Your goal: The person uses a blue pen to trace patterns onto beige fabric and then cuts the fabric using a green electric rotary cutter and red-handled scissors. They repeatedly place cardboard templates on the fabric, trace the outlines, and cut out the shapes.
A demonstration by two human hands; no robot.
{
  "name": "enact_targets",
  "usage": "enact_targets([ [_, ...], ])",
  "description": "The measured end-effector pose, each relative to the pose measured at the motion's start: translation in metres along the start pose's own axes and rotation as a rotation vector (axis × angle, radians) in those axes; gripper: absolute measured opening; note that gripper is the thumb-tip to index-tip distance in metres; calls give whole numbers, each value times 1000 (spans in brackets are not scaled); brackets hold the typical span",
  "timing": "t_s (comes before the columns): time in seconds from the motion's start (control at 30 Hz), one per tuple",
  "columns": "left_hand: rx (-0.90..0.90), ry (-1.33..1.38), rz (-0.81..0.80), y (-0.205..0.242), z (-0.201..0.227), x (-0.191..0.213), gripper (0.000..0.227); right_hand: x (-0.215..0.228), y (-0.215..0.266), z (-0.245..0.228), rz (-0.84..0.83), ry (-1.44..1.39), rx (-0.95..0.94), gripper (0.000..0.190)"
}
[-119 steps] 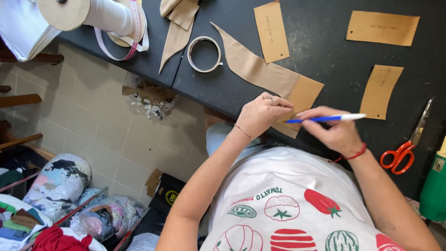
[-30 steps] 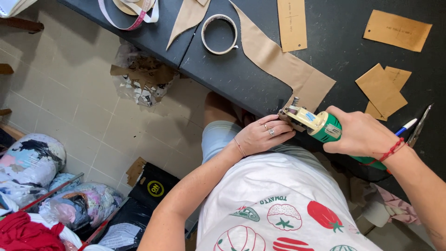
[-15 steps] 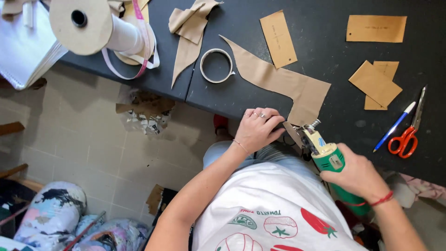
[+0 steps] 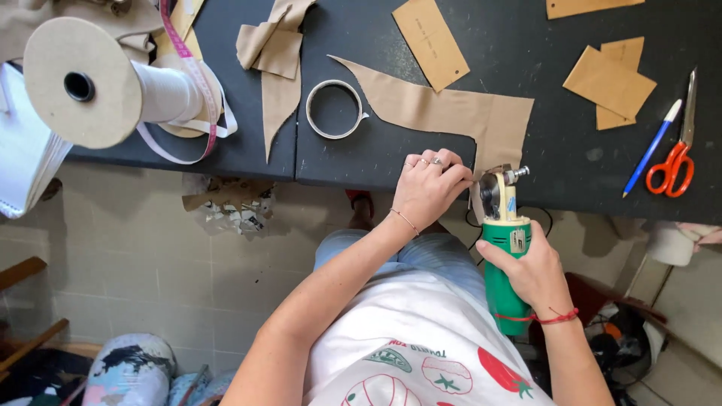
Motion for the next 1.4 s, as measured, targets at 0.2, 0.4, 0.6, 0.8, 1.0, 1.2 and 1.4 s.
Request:
enact_targets([
  [0.2,0,13,-41,0,-5,-5,9,-2,1,-9,59,-38,13,60],
  [0.4,1,18,-35,-1,-5,-3,9,-1,-4,-13,97,-41,30,60],
  [0.6,-13,13,-44,-2,-5,-1,12,2,-8,-25,106,-51,36,60],
  [0.8,-24,22,-56,-2,-5,1,12,6,-18,-30,126,-51,66,59],
  [1.0,-16,42,-84,-1,-6,-1,11,11,-26,-43,145,-54,95,59],
  [1.2,-18,38,-100,-1,-6,-2,13,17,-40,-45,171,-51,124,58],
  [1.4,-16,41,-107,0,-6,-4,11,22,-51,-52,192,-54,136,58],
])
Point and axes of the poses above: each hand's wrist, its own y-axis away from the middle knuckle, its own x-axis out of the back of the hand, z = x × y, the point moved 9 cm from there along -y, towards the middle knuckle, and after that the axes turned 12 degrees about x, right-handed, at the moved point
